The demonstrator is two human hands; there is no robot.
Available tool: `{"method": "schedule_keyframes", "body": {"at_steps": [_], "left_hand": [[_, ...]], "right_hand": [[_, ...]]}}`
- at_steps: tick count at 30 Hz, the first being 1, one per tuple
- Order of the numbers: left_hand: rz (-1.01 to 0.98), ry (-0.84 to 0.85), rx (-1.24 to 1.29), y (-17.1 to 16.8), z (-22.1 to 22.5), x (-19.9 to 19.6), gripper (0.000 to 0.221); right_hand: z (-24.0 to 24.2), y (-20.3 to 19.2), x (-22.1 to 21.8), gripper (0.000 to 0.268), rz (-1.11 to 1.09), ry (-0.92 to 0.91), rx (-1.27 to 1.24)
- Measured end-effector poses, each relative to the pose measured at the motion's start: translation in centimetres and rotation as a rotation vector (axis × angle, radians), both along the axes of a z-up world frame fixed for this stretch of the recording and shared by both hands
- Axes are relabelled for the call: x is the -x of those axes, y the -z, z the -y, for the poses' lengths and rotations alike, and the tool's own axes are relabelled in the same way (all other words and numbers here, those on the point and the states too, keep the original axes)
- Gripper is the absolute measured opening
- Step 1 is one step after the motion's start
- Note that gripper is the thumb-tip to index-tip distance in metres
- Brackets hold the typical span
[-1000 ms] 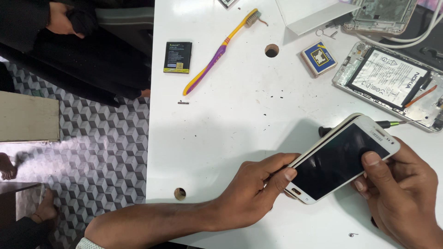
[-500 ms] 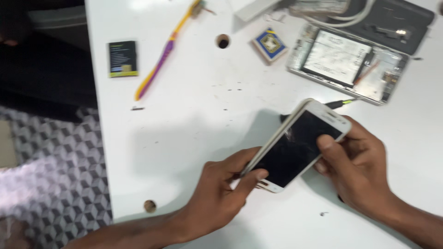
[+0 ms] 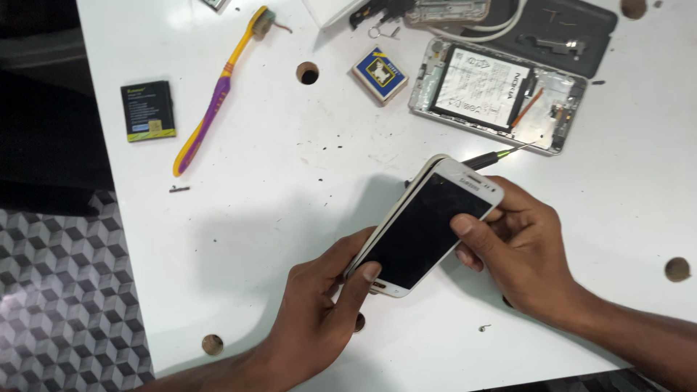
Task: The person uses a screwdriver to pry open the back cover of a white smartphone. They then attempt to reattach the cover, repeatedly pressing the edges and using the screwdriver to align the clips. The person flips the phone over to inspect the screen and sides before continuing to adjust the back cover.
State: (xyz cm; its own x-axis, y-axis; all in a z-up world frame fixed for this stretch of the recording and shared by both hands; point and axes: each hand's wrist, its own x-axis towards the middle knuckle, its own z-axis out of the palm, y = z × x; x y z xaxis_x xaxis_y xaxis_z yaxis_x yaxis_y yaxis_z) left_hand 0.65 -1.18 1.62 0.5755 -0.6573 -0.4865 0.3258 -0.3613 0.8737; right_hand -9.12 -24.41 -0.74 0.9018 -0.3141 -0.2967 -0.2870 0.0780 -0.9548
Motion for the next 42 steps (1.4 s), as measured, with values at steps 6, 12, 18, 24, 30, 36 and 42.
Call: {"method": "schedule_keyframes", "body": {"at_steps": [6,12,18,24,30,36,42], "left_hand": [[0.01,0.027,0.033,-0.5,0.2,-0.1,0.048],[0.011,0.007,-0.075,-0.5,0.7,-0.2,0.049],[0.049,0.044,-0.08,-0.2,0.5,0.0,0.047],[0.047,0.044,-0.046,0.0,0.3,0.1,0.049],[0.045,0.041,-0.057,-0.2,0.5,0.0,0.048],[-0.033,0.006,-0.16,-0.3,0.7,-0.1,0.05],[0.605,0.008,0.148,-0.4,-0.1,0.0,0.036]], "right_hand": [[-0.1,-0.4,0.2,0.03,0.032,0.001,0.033],[0.0,-0.4,0.8,0.032,-0.014,-0.015,0.165],[0.2,-0.1,0.8,0.038,0.073,-0.039,0.177],[0.2,-0.1,0.6,0.04,0.07,-0.035,0.166],[0.2,-0.1,0.5,0.04,0.16,-0.064,0.067],[0.2,0.2,1.0,0.039,0.177,-0.069,0.056],[0.3,-0.3,1.0,0.029,0.552,-0.225,0.127]]}}
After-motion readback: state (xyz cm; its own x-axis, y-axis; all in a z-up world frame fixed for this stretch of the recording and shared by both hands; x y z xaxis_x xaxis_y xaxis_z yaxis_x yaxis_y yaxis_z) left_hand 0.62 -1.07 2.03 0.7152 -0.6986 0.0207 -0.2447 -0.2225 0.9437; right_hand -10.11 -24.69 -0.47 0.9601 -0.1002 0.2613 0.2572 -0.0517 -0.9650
